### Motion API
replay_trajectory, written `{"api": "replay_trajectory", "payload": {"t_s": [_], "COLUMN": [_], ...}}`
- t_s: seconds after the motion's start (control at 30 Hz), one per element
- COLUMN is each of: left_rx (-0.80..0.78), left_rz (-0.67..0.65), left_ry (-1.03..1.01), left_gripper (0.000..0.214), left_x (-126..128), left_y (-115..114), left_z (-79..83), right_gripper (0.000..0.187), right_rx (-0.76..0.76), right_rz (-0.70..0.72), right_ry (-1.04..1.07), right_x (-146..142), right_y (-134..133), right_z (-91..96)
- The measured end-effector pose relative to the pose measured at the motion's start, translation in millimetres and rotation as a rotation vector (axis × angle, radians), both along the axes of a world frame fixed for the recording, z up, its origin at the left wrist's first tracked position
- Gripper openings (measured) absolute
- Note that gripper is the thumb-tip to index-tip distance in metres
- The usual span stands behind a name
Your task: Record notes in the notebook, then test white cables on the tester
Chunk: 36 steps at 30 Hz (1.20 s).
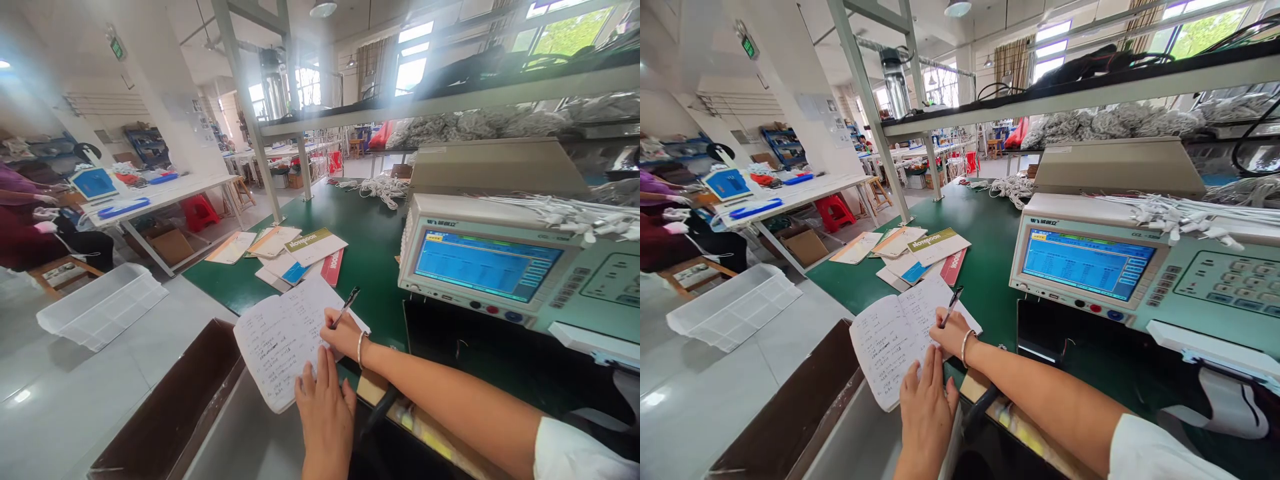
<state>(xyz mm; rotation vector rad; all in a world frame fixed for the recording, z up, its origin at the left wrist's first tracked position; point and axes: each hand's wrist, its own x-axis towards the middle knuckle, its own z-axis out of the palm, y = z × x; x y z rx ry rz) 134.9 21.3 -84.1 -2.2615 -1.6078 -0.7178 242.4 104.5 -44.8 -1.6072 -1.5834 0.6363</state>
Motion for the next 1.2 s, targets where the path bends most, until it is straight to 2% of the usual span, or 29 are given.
{"api": "replay_trajectory", "payload": {"t_s": [0.27, 0.87, 1.2], "left_rx": [0.011, 0.011, 0.020], "left_rz": [-0.003, -0.003, 0.006], "left_ry": [-0.012, -0.037, -0.013], "left_gripper": [0.044, 0.044, 0.043], "left_x": [0.2, 0.3, 1.0], "left_y": [0.5, -0.4, -1.7], "left_z": [-0.4, -1.8, -1.5], "right_gripper": [0.011, 0.012, 0.013], "right_rx": [0.007, -0.009, 0.024], "right_rz": [-0.025, -0.033, -0.036], "right_ry": [-0.013, -0.030, 0.013], "right_x": [0.4, -0.8, 0.1], "right_y": [2.0, -1.6, 1.9], "right_z": [-2.2, 5.3, -0.9]}}
